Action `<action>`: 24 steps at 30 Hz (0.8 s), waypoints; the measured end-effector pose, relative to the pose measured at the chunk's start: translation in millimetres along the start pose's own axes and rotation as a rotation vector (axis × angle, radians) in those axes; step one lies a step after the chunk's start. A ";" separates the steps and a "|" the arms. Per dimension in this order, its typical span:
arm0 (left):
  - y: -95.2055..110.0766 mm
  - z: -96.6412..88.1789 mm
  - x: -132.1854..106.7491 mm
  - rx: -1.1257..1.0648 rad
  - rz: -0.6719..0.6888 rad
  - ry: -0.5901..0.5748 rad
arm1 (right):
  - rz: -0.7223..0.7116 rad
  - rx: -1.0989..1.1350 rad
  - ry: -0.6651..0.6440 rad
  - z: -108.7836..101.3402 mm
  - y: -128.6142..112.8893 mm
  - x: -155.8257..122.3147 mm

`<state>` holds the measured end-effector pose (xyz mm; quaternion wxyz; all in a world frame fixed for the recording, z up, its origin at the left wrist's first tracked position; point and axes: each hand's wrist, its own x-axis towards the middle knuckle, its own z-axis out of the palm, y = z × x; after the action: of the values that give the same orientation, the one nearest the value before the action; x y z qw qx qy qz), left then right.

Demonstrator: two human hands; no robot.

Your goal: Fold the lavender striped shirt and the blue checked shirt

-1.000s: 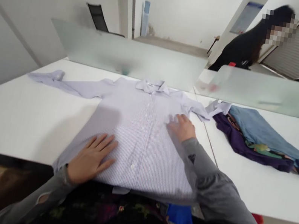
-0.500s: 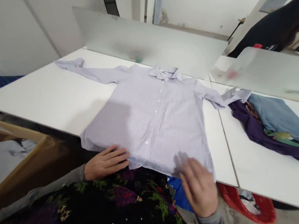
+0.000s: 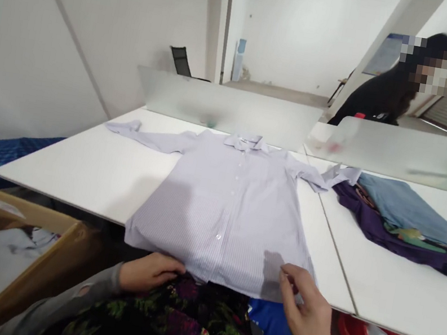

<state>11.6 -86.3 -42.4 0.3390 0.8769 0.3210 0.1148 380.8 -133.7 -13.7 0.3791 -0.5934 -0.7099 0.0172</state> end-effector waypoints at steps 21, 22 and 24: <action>-46.4 -51.2 235.5 0.612 0.132 0.391 | 0.792 -0.350 0.271 -27.8 232.0 284.8; -46.0 -51.6 234.3 0.617 0.137 0.391 | 0.801 -0.383 0.258 -25.4 239.5 294.1; -43.7 -53.1 233.6 0.625 0.131 0.375 | 0.799 -0.432 0.229 -20.5 252.4 310.8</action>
<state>147.4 115.6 -36.0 -0.0181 0.9205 0.3403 0.1913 599.0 197.9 42.1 0.2866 -0.8837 -0.3665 -0.0521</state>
